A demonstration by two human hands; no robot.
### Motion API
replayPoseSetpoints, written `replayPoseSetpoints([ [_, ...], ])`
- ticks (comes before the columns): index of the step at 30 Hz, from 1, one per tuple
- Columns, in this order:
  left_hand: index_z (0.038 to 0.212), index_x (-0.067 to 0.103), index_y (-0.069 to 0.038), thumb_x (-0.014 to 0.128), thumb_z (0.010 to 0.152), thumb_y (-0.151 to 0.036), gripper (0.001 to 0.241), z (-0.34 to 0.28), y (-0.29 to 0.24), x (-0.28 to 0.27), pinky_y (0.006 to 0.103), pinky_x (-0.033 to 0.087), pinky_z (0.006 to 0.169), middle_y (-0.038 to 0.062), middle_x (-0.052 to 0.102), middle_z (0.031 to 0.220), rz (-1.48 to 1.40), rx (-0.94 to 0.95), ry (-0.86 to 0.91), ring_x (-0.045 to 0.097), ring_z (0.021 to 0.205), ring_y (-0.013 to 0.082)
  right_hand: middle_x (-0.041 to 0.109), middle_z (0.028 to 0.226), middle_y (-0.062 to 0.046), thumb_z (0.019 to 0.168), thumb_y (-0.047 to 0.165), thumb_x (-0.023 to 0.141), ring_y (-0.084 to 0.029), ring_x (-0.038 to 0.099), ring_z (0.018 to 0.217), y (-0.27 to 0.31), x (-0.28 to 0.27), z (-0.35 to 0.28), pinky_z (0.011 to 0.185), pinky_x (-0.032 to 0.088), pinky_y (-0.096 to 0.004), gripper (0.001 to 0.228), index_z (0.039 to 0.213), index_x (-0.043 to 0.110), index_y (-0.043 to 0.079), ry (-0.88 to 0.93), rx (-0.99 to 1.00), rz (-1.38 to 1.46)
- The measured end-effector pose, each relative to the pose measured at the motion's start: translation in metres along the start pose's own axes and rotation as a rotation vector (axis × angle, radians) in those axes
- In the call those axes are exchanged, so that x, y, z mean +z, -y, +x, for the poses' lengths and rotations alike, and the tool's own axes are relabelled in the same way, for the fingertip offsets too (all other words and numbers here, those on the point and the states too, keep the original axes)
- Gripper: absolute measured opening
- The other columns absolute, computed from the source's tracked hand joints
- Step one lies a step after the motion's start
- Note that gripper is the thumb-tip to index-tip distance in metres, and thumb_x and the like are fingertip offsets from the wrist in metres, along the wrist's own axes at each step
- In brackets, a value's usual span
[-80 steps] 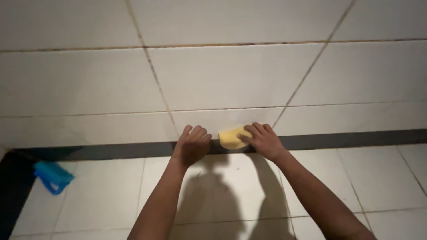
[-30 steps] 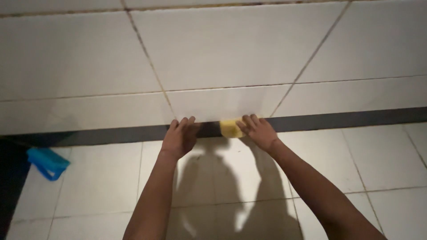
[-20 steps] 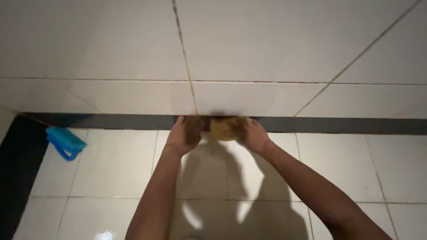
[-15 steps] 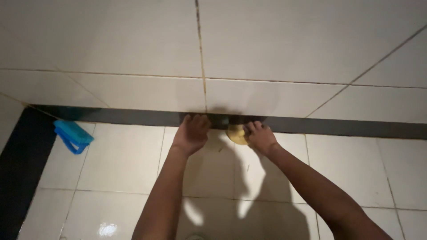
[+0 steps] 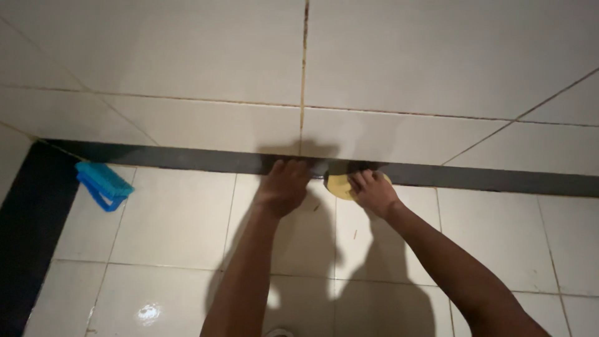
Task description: The person cleans the grout lines and surface of white wall tiles using a yellow sponge and a spray bottle. They repeatedly spray the cleaning solution onto the tiles and scrub the area with the sponge, focusing on the lower section of the wall near the floor.
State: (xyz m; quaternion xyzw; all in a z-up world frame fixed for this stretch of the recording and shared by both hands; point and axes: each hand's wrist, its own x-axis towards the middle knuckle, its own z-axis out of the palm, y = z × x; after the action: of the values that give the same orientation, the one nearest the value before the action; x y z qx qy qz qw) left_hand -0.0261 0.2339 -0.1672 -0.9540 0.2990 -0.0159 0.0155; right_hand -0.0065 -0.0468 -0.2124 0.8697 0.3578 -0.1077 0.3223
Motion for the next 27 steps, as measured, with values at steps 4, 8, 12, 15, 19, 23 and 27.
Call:
replayPoseSetpoints([
  [4,0.116,0.065,-0.011,0.059,0.084,-0.024,0.035,0.019,-0.016,0.016,0.0493,0.037,0.1,0.012,0.06,0.125,0.048,0.071,-0.254,0.05,0.123,0.0299,0.046,0.146,-0.018,0.105,0.029,0.053,-0.037,0.045,0.132,-0.014,0.014,-0.016,0.104,0.044,-0.048,0.062,0.161,0.038,0.008,-0.089,0.026,0.025],
  [8,0.109,0.065,-0.012,0.062,0.084,-0.026,0.028,0.04,-0.035,0.014,0.0484,0.036,0.107,0.011,0.061,0.128,0.079,0.115,-0.281,0.05,0.128,0.0291,0.037,0.154,-0.016,0.096,0.047,0.053,-0.034,0.039,0.136,-0.045,0.038,-0.051,0.113,0.033,-0.051,0.069,0.157,0.037,0.018,-0.083,0.167,0.205],
  [12,0.112,0.066,-0.011,0.063,0.09,-0.022,0.025,0.056,-0.06,0.007,0.0491,0.037,0.11,0.009,0.062,0.127,0.034,0.126,-0.269,0.053,0.124,0.0276,0.038,0.156,-0.008,0.1,0.03,0.054,-0.028,0.037,0.142,-0.066,0.077,-0.087,0.114,0.033,-0.047,0.058,0.155,0.039,0.023,0.091,0.274,0.042],
  [15,0.108,0.067,-0.01,0.066,0.084,-0.023,0.027,0.07,-0.074,0.01,0.0467,0.038,0.107,0.01,0.062,0.127,0.01,0.174,-0.388,0.054,0.121,0.0268,0.04,0.153,-0.015,0.09,0.029,0.057,-0.03,0.041,0.134,-0.074,0.073,-0.103,0.101,0.039,-0.044,0.072,0.158,0.035,0.029,-0.203,0.301,-0.012],
  [19,0.106,0.067,-0.013,0.066,0.081,-0.022,0.027,0.093,-0.097,0.022,0.0465,0.039,0.108,0.008,0.062,0.125,0.01,0.176,-0.591,0.055,0.12,0.025,0.045,0.149,-0.01,0.097,0.026,0.056,-0.029,0.045,0.131,-0.093,0.054,-0.134,0.101,0.041,-0.046,0.065,0.16,0.04,0.029,-0.411,0.339,0.244],
  [23,0.1,0.064,-0.013,0.066,0.08,-0.019,0.022,0.108,-0.124,0.001,0.0486,0.041,0.101,0.008,0.062,0.114,0.001,0.253,-0.475,0.056,0.112,0.0265,0.048,0.147,-0.006,0.091,0.022,0.059,-0.025,0.046,0.133,-0.103,0.07,-0.146,0.099,0.042,-0.043,0.065,0.154,0.043,0.031,-0.326,0.413,0.094],
  [27,0.1,0.061,-0.013,0.065,0.084,-0.017,0.018,0.123,-0.147,-0.002,0.0478,0.04,0.103,0.008,0.061,0.113,-0.026,0.298,-0.615,0.054,0.113,0.0254,0.051,0.143,-0.008,0.091,0.026,0.064,-0.026,0.048,0.128,-0.111,0.042,-0.157,0.1,0.042,-0.046,0.06,0.15,0.049,0.032,-0.476,0.399,0.256],
])
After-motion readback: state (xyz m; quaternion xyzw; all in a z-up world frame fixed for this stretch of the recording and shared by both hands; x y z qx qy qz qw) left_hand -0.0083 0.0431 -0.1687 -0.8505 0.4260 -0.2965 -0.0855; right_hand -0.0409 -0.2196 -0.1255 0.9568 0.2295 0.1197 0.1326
